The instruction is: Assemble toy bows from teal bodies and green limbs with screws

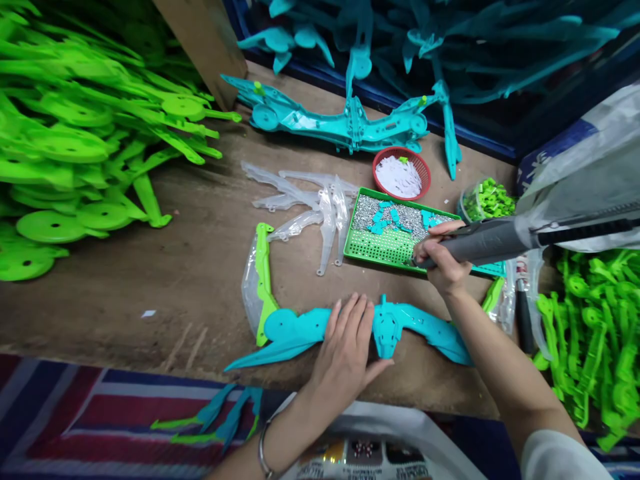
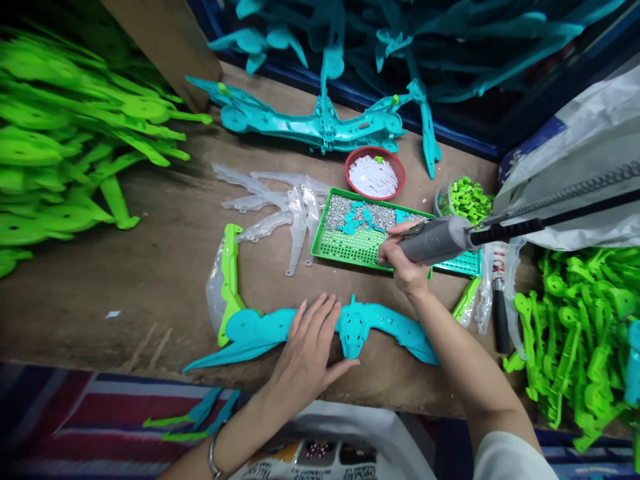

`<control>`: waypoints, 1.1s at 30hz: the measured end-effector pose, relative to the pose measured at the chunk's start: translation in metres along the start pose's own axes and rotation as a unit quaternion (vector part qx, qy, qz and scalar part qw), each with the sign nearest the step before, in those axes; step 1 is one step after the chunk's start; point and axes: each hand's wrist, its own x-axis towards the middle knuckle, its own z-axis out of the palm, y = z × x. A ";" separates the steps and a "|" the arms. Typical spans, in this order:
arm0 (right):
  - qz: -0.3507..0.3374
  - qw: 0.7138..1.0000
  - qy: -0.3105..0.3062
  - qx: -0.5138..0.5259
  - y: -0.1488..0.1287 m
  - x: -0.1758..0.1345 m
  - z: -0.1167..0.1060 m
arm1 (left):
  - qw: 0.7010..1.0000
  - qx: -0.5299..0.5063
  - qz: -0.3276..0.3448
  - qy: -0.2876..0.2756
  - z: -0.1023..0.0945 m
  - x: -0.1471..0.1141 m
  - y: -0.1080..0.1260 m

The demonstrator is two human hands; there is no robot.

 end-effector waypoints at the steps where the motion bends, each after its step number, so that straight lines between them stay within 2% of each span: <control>1: 0.002 1.000 -0.001 0.000 0.000 0.000 0.001 | 1.000 -0.003 -0.001 0.001 0.000 0.000 0.000; 6: 0.022 0.999 -0.013 -0.024 0.003 -0.002 0.002 | 1.000 -0.005 -0.006 0.001 0.003 0.001 0.000; 10: 0.006 0.999 -0.029 -0.032 -0.002 0.002 0.001 | 1.000 0.002 -0.005 0.003 0.003 0.000 0.001; 13: -0.032 0.999 -0.019 -0.012 -0.028 0.001 0.005 | 1.000 -0.002 -0.004 0.002 0.003 0.000 0.003; 16: -0.055 0.998 -0.026 0.022 -0.066 -0.016 0.012 | 1.000 -0.007 -0.008 0.002 0.002 0.000 0.004; 20: 0.016 0.993 -0.100 0.056 -0.099 -0.063 0.015 | 1.000 -0.010 0.000 0.008 0.003 -0.002 0.004; 23: 0.080 0.988 -0.117 0.056 -0.098 -0.100 0.012 | 1.000 -0.011 0.006 0.010 0.003 -0.003 0.003; 25: 0.095 0.988 -0.111 0.050 -0.090 -0.118 0.010 | 1.000 -0.006 0.006 0.010 0.003 -0.003 0.004; 29: 0.078 0.992 -0.096 0.040 -0.074 -0.132 0.009 | 1.000 0.010 0.010 -0.006 0.002 -0.003 0.005; 33: 0.048 0.992 -0.114 0.022 -0.065 -0.135 0.010 | 1.000 0.007 0.004 -0.023 0.001 -0.002 0.005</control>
